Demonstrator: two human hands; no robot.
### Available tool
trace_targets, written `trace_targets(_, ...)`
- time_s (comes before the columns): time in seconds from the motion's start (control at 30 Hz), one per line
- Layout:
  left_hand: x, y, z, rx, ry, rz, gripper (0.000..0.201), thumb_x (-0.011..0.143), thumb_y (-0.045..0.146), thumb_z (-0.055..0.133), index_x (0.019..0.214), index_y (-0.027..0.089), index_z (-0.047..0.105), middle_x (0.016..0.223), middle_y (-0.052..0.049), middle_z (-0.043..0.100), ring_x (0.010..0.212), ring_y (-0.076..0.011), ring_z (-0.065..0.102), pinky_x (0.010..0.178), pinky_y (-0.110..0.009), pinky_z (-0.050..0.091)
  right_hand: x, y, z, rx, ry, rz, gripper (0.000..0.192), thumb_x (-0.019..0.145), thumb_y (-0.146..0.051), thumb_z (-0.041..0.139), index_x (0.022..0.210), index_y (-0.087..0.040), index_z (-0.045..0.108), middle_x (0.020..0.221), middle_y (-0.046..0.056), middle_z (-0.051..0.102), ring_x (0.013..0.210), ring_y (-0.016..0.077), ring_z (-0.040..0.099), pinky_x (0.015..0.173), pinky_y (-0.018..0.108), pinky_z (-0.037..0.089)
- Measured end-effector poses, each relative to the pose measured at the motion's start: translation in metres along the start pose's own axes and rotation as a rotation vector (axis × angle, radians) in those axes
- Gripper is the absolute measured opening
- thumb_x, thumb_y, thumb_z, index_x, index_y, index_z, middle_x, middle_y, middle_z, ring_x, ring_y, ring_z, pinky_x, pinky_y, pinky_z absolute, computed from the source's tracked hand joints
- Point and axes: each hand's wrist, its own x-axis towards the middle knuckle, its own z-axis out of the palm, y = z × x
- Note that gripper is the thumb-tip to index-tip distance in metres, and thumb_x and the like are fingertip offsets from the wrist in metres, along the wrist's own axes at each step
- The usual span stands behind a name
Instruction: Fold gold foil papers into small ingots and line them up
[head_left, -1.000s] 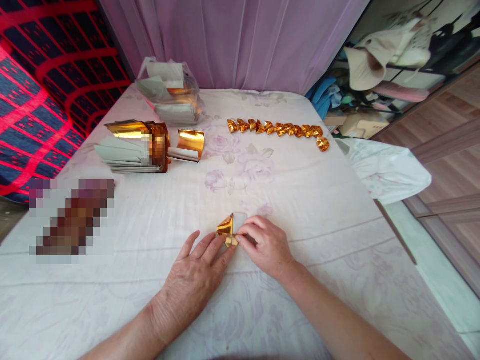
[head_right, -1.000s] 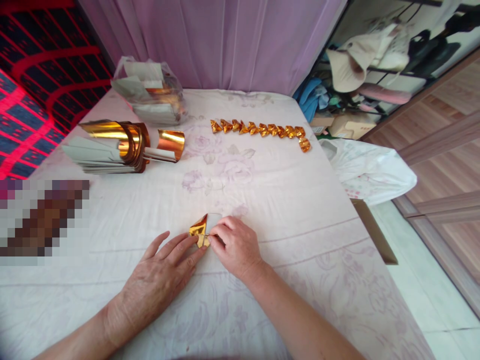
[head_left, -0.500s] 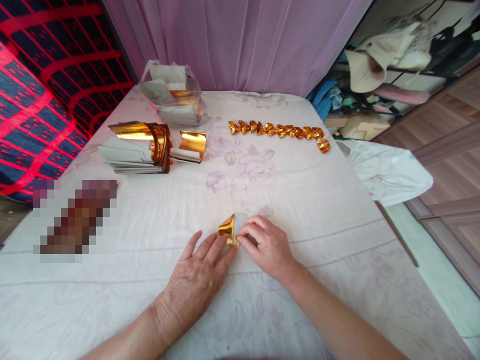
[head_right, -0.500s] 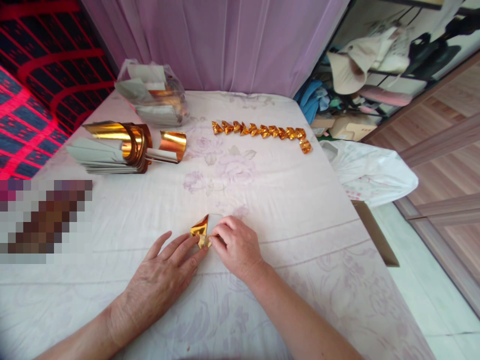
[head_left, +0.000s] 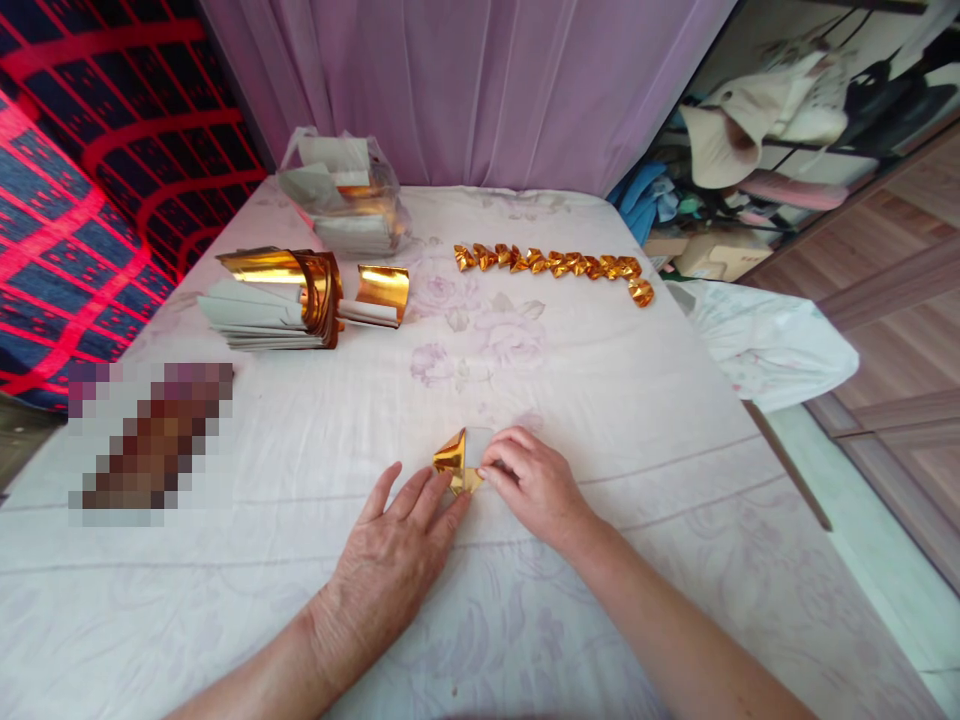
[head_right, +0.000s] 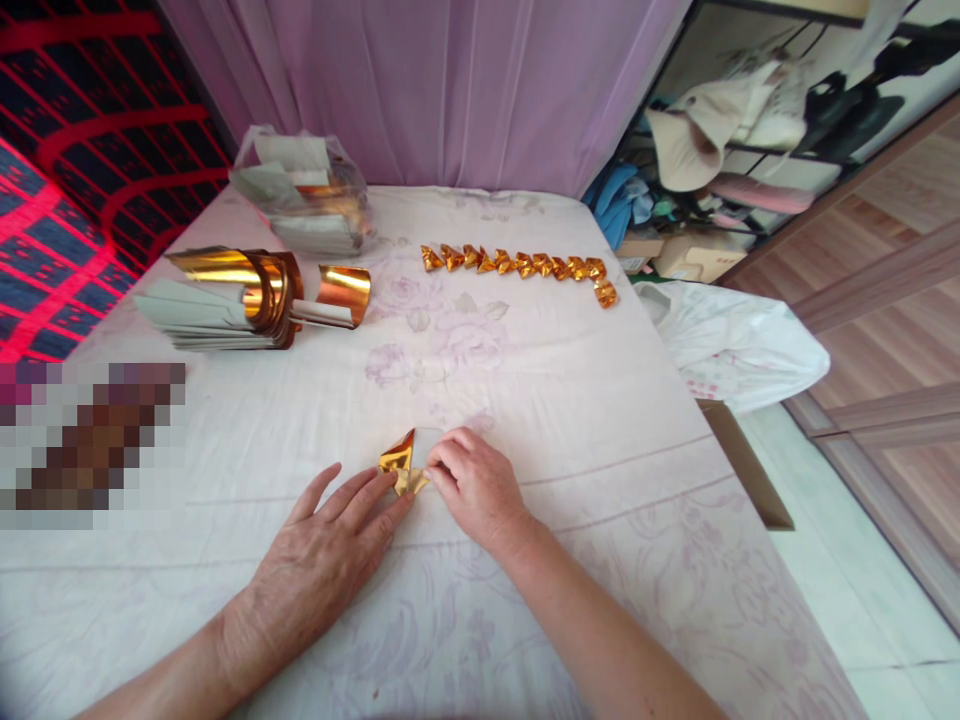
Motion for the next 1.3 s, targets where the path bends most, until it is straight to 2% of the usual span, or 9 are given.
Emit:
trace_targets(0.27, 0.000, 0.000, 0.001, -0.002, 0.005, -0.001, 0.033, 0.092, 0.026, 0.054, 0.123, 0.027, 0.062, 0.126, -0.006, 0.064, 0.116, -0.0249, 0.057, 0.109, -0.049, 0.032, 0.000, 0.006, 0.000, 0.028, 0.008, -0.038, 0.013, 0.087, -0.012, 0.056, 0.082, -0.023, 0.061, 0.087, 0.001, 0.064, 0.080, 0.0143, 0.063, 0.072, 0.025, 0.048)
trace_targets(0.37, 0.001, 0.000, 0.000, 0.002, -0.012, -0.007, 0.034, 0.092, 0.026, 0.054, 0.126, 0.026, 0.060, 0.127, -0.006, 0.063, 0.117, -0.0245, 0.056, 0.109, -0.049, 0.033, -0.002, 0.001, 0.002, -0.016, 0.022, -0.015, 0.005, 0.083, -0.019, 0.064, 0.086, -0.023, 0.061, 0.092, 0.002, 0.065, 0.082, 0.0159, 0.064, 0.072, 0.026, 0.048)
trace_targets(0.47, 0.001, 0.001, -0.001, 0.012, -0.026, -0.009, 0.035, 0.092, 0.026, 0.054, 0.126, 0.026, 0.060, 0.128, -0.006, 0.062, 0.118, -0.0244, 0.056, 0.109, -0.048, 0.034, -0.004, -0.003, 0.003, -0.079, 0.019, -0.012, 0.012, 0.080, -0.024, 0.070, 0.087, -0.023, 0.061, 0.094, 0.002, 0.064, 0.085, 0.0178, 0.064, 0.074, 0.028, 0.049)
trace_targets(0.63, 0.001, 0.001, 0.001, 0.019, -0.031, -0.013, 0.032, 0.092, 0.027, 0.056, 0.123, 0.028, 0.062, 0.126, -0.005, 0.063, 0.118, -0.0248, 0.056, 0.109, -0.049, 0.034, -0.002, 0.004, -0.001, 0.004, 0.004, -0.069, 0.014, 0.082, -0.010, 0.058, 0.086, -0.023, 0.059, 0.090, 0.001, 0.063, 0.086, 0.0158, 0.063, 0.076, 0.027, 0.049)
trace_targets(0.77, 0.000, -0.003, 0.003, 0.006, 0.003, -0.001, 0.030, 0.092, 0.030, 0.058, 0.121, 0.029, 0.062, 0.126, -0.004, 0.064, 0.118, -0.0250, 0.056, 0.109, -0.050, 0.033, -0.002, 0.013, -0.003, 0.107, 0.092, -0.116, 0.022, 0.082, -0.005, 0.047, 0.087, -0.023, 0.058, 0.093, 0.003, 0.064, 0.087, 0.0163, 0.063, 0.077, 0.028, 0.051)
trace_targets(0.9, 0.000, -0.008, 0.008, -0.030, 0.056, -0.011, 0.024, 0.092, 0.036, 0.060, 0.114, 0.028, 0.065, 0.125, -0.002, 0.066, 0.120, -0.0233, 0.056, 0.112, -0.048, 0.029, -0.003, 0.016, -0.003, 0.051, 0.210, -0.107, 0.033, 0.076, 0.001, 0.042, 0.092, -0.021, 0.060, 0.102, 0.008, 0.063, 0.097, 0.0198, 0.062, 0.084, 0.033, 0.052)
trace_targets(1.1, 0.002, -0.017, 0.008, -0.071, 0.099, -0.027, 0.020, 0.093, 0.036, 0.058, 0.108, 0.027, 0.068, 0.128, 0.000, 0.065, 0.126, -0.0239, 0.052, 0.117, -0.048, 0.024, -0.003, 0.011, -0.006, -0.021, 0.121, -0.138, 0.039, 0.073, 0.002, 0.043, 0.096, -0.021, 0.062, 0.097, 0.005, 0.068, 0.094, 0.0225, 0.060, 0.084, 0.037, 0.051)
trace_targets(1.3, 0.005, -0.022, 0.006, -0.073, 0.133, -0.055, 0.017, 0.094, 0.031, 0.058, 0.105, 0.025, 0.068, 0.124, 0.002, 0.068, 0.122, -0.0233, 0.056, 0.116, -0.047, 0.026, -0.006, 0.011, -0.009, 0.017, 0.107, -0.139, 0.037, 0.075, 0.000, 0.046, 0.101, -0.022, 0.063, 0.097, 0.005, 0.069, 0.092, 0.0214, 0.061, 0.082, 0.036, 0.051)
